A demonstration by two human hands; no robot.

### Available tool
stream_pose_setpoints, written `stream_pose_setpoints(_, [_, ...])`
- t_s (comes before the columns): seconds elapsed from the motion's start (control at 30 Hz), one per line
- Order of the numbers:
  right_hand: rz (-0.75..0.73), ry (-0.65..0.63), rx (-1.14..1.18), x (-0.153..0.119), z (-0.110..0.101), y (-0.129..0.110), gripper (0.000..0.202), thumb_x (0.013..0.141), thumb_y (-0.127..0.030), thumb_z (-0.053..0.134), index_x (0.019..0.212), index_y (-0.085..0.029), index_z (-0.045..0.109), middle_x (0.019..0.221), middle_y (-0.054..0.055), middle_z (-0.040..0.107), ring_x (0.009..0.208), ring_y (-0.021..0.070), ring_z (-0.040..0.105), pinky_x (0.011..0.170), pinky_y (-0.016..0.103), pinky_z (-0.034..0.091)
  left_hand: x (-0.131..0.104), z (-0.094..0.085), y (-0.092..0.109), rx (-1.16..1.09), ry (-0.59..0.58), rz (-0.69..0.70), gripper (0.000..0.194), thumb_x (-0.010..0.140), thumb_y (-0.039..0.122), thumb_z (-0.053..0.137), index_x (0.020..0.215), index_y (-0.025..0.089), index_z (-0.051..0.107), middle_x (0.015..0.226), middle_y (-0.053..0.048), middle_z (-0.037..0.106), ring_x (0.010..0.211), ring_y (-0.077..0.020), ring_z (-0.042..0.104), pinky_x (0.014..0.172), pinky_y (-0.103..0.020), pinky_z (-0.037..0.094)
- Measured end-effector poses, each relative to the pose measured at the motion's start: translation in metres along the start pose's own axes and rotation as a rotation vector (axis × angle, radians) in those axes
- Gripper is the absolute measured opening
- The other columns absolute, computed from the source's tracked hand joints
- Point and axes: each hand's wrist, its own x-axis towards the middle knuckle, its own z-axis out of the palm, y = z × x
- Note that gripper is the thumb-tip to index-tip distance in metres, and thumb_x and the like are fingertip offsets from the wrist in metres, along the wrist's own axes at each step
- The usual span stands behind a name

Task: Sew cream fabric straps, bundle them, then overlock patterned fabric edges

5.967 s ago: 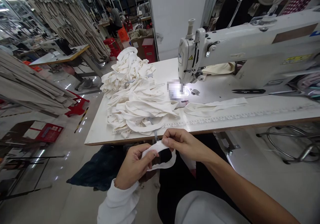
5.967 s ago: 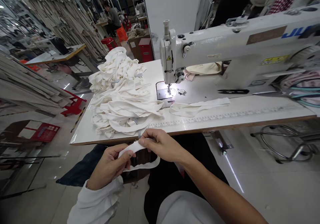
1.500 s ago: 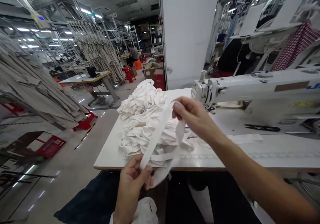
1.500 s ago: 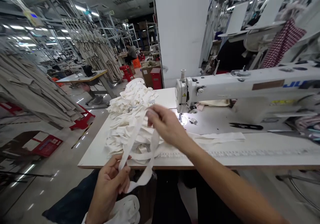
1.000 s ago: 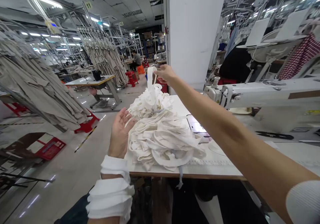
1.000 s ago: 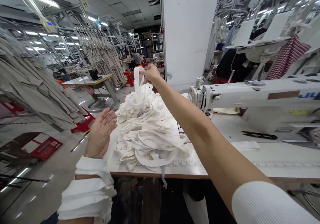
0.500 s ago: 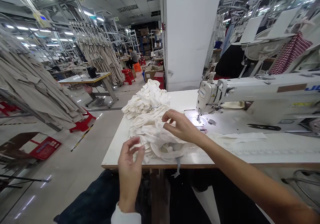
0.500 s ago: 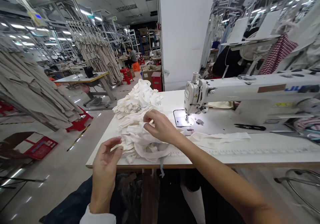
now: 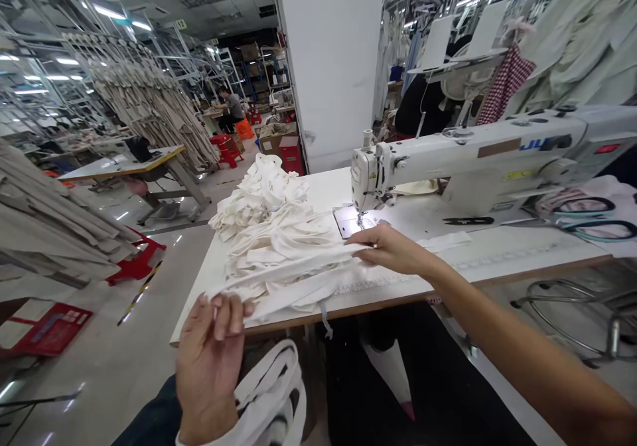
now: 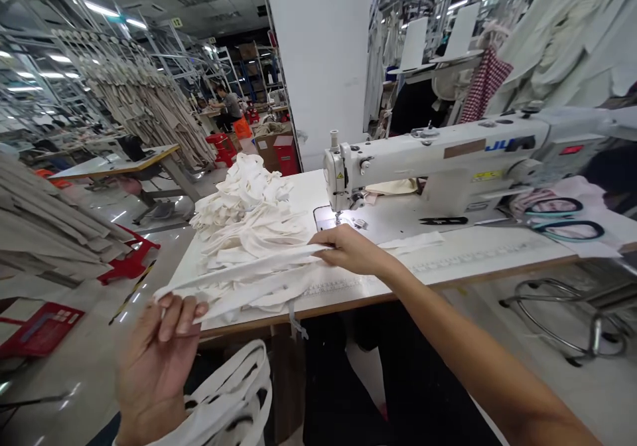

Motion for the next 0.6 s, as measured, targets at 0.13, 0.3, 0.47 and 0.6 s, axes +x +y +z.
stream_pose_setpoints(0.13, [0.184, 0.062, 0.226, -0.020, 0.008, 0.021, 0.015, 0.079, -0.018, 0.054, 0.083, -0.016, 0.069, 0.068, 0.000, 0.058, 0.057, 0.0112, 0.048, 0.054, 0.024, 0.038, -0.016, -0.010, -0.006, -0.196, 0.065, -0.129, 0.021, 0.070, 0.017, 0.078, 0.070, 0.015, 0.058, 0.044, 0.009, 0.046, 0.047, -0.0075, 0.048, 0.059, -0.024, 0.057])
stream_pose_setpoints(0.3, [0.239, -0.062, 0.238, -0.044, 0.040, 0.019, 0.025, 0.078, -0.026, 0.069, 0.101, -0.017, 0.069, 0.086, 0.004, 0.065, 0.073, 0.0164, 0.058, 0.061, 0.027, 0.045, -0.039, 0.018, -0.023, -0.145, 0.186, -0.215, 0.039, 0.064, 0.003, 0.073, 0.101, 0.015, 0.065, 0.086, -0.002, 0.074, 0.076, -0.0188, 0.072, 0.068, -0.031, 0.063])
stream_pose_setpoints(0.47, [0.099, 0.038, 0.541, -0.056, 0.084, -0.010, 0.032, 0.083, -0.033, 0.070, 0.111, -0.019, 0.064, 0.112, 0.007, 0.064, 0.102, 0.0204, 0.059, 0.088, 0.033, 0.046, -0.050, 0.055, -0.043, -0.037, 0.132, -0.267, 0.025, 0.080, 0.001, 0.063, 0.099, 0.017, 0.063, 0.109, -0.008, 0.073, 0.107, -0.0243, 0.068, 0.091, -0.034, 0.059])
stream_pose_setpoints(0.6, [0.059, -0.121, 0.934, -0.059, 0.114, -0.012, 0.032, 0.087, -0.042, 0.066, 0.096, -0.012, 0.064, 0.084, 0.004, 0.066, 0.079, 0.0157, 0.062, 0.078, 0.031, 0.048, -0.049, 0.065, -0.051, -0.005, 0.130, -0.290, 0.023, 0.082, 0.001, 0.060, 0.099, 0.017, 0.063, 0.114, -0.011, 0.072, 0.110, -0.0256, 0.067, 0.091, -0.035, 0.058])
